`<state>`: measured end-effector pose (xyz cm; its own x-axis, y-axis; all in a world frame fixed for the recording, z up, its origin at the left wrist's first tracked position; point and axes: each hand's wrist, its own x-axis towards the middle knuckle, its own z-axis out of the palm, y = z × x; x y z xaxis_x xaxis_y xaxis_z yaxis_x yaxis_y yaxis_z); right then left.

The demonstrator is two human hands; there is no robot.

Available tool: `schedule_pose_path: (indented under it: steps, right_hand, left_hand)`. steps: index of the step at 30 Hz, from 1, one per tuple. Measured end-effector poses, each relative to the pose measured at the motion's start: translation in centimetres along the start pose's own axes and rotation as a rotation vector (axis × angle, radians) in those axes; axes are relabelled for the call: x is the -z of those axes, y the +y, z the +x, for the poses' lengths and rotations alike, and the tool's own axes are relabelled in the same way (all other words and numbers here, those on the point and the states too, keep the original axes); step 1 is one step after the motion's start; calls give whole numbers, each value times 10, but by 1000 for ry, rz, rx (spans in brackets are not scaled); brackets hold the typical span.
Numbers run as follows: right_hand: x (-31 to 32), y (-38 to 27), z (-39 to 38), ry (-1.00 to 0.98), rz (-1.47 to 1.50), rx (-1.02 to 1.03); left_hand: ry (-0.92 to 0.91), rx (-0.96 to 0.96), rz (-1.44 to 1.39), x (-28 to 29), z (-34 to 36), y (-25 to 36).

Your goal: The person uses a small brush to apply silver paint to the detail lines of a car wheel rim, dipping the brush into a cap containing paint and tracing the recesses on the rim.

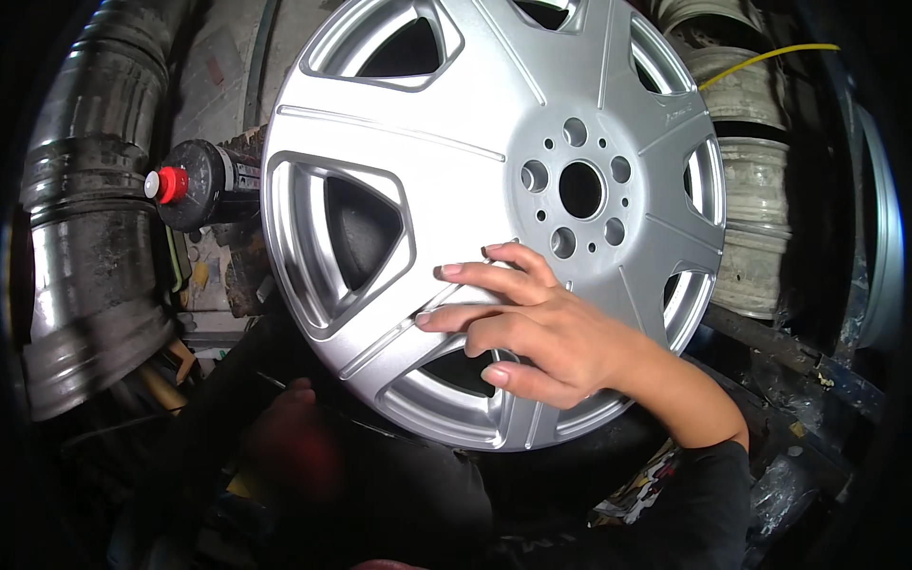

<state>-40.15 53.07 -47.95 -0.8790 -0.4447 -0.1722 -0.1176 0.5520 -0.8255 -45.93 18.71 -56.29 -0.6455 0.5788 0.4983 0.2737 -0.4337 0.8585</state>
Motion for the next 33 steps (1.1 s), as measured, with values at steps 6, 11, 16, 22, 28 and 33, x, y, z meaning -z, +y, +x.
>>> schedule_pose_path:
  steps: [6, 11, 16, 22, 28, 33]
  right_hand:
    - [-1, 2, 10, -69, -151, 49]
    - [21, 6, 23, -161, -178, 110]
    - [42, 19, 43, -357, -193, 218]
    - [50, 17, 59, -455, -174, 238]
    - [47, 23, 76, -479, -65, 348]
    - [38, 21, 52, -120, 320, 491]
  left_hand:
    - [10, 12, -14, 0, 0, 0]
    - [15, 35, 2, 2, -3, -2]
    - [24, 31, -3, 1, 0, 0]
    - [69, 63, 83, 5, 3, 7]
    - [35, 65, 144, 7, 12, 8]
    - [46, 52, 124, 10, 14, 14]
